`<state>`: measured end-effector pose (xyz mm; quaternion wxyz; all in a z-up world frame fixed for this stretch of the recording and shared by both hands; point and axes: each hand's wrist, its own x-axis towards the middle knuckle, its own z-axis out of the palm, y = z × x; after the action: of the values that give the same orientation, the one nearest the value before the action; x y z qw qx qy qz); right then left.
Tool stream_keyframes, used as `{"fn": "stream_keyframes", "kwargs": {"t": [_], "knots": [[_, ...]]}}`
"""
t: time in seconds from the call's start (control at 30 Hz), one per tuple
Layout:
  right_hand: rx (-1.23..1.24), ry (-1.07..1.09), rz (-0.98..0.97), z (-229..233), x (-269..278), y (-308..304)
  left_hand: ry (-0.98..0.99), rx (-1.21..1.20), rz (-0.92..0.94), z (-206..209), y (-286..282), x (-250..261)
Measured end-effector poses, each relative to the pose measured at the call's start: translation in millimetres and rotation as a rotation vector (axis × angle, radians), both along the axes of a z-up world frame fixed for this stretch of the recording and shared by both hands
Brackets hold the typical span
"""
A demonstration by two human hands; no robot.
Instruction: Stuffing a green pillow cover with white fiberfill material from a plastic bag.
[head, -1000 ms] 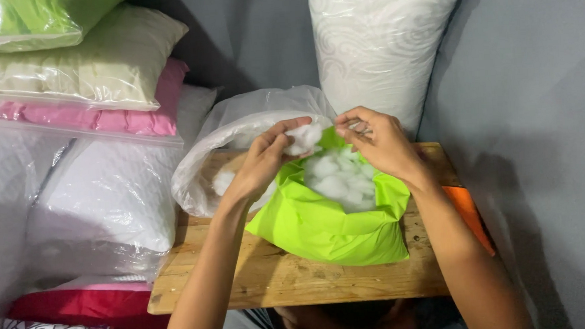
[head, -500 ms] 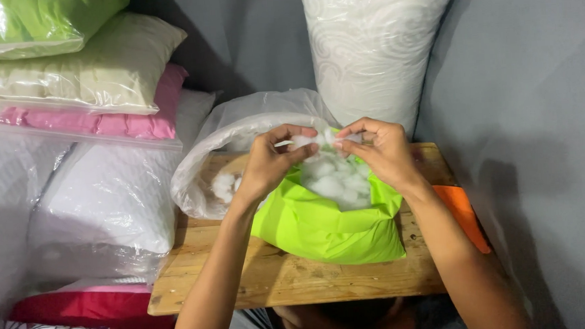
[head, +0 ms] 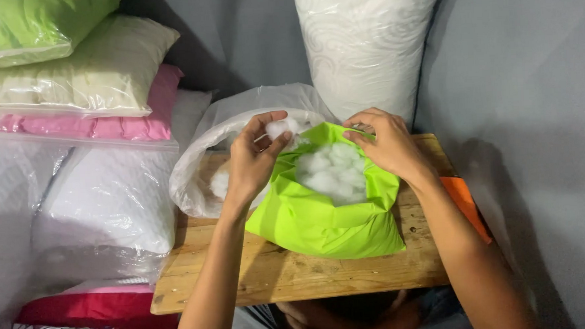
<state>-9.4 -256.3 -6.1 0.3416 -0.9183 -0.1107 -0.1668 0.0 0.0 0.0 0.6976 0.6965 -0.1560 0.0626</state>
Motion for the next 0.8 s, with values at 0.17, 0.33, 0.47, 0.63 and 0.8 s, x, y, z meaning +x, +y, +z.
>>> {"fn": "stream_keyframes", "kwargs": {"t": [0.17, 0.33, 0.47, 0.63, 0.8], "knots": [[-0.104, 0.073, 0.082, 1.2, -6.1, 8.9, 0.034, -0.003, -0.060, 0.2, -5.1, 2.0], [0.124, -0.021, 0.150, -1.5, -5.8, 18.7, 0.046, 0.006, -0.095, -13.7, -11.7, 13.0], [0.599, 0.106, 0.316, 9.2, -16.8, 38.5, 0.081, -0.043, -0.165, -13.2, -21.8, 11.9], [0.634, 0.076, 0.243, -3.9, -4.1, 33.0, 0.091, -0.017, -0.210, -10.9, -22.1, 3.3], [0.205, -0.240, -0.110, -16.6, 9.3, 3.0, -0.205, 0.796, 0.153, -16.1, 3.6, -15.9]]}}
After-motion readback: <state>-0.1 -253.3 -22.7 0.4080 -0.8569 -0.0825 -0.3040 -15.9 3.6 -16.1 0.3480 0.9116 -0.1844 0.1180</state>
